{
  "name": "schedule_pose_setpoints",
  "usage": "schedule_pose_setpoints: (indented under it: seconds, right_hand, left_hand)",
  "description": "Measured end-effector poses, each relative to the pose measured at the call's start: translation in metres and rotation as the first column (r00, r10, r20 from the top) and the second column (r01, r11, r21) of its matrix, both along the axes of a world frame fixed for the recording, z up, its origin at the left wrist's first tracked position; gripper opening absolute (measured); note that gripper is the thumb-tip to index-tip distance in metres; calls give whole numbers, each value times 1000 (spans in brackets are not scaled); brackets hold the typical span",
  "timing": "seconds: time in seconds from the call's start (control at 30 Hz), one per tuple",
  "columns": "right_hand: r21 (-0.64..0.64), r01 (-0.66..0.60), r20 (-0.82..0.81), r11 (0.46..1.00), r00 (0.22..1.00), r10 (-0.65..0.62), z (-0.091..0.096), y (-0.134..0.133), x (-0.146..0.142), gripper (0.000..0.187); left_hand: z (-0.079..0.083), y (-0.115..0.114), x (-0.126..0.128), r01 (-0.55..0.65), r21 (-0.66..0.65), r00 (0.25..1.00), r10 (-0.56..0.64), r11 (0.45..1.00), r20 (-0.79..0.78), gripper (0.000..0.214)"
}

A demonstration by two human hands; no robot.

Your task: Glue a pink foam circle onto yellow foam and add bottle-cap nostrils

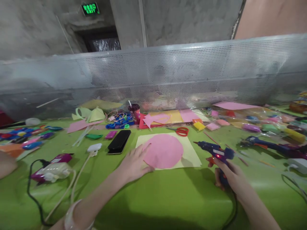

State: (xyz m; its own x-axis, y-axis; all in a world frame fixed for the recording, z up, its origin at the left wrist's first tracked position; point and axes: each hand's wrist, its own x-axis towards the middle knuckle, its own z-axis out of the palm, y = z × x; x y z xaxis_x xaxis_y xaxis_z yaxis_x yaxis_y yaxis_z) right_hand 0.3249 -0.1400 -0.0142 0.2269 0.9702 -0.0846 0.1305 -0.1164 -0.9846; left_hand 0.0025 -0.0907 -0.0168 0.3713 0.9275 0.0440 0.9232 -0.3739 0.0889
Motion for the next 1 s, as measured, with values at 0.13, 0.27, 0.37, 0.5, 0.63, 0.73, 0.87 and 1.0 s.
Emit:
schedule_pose_setpoints:
  seconds: [0.13, 0.27, 0.37, 0.5, 0.63, 0.73, 0.87, 1.0]
  right_hand:
    - [45, -17, -54, 999, 998, 20, 3, -3, 3, 50]
    - [82, -12, -68, 997, 998, 18, 9, -6, 4, 50]
    - [50, -40, -48, 998, 998, 42, 13, -11, 1, 51]
    - [16, -99, 32, 995, 995, 98, 18, -23, -4, 49]
    - [-68, -182, 103, 981, 977, 188, 22, -35, -9, 50]
    - [-172, -196, 160, 965, 961, 224, 25, -44, -13, 48]
    - [-244, -190, 257, 951, 933, 252, 30, -57, -24, 44]
    - [-281, -238, 310, 930, 895, 322, 36, -60, -42, 36]
  left_hand:
    - [-1, -2, -15, -68, -42, 997, 67, 997, -30, 94]
    - [1, 6, -32, 5, -123, 1000, -6, 992, -15, 97]
    - [11, 9, -41, 47, -121, 998, -43, 992, 38, 91]
    - [29, -10, -27, 157, -83, 959, -131, 984, 253, 50]
    - [32, -36, 5, 377, -42, 891, -351, 925, 287, 25]
    - [25, -41, 18, 428, 4, 885, -420, 904, 200, 19]
    - [17, -37, 18, 482, 40, 869, -483, 875, 109, 21]
    - [13, -33, 12, 490, 58, 858, -493, 870, 146, 20]
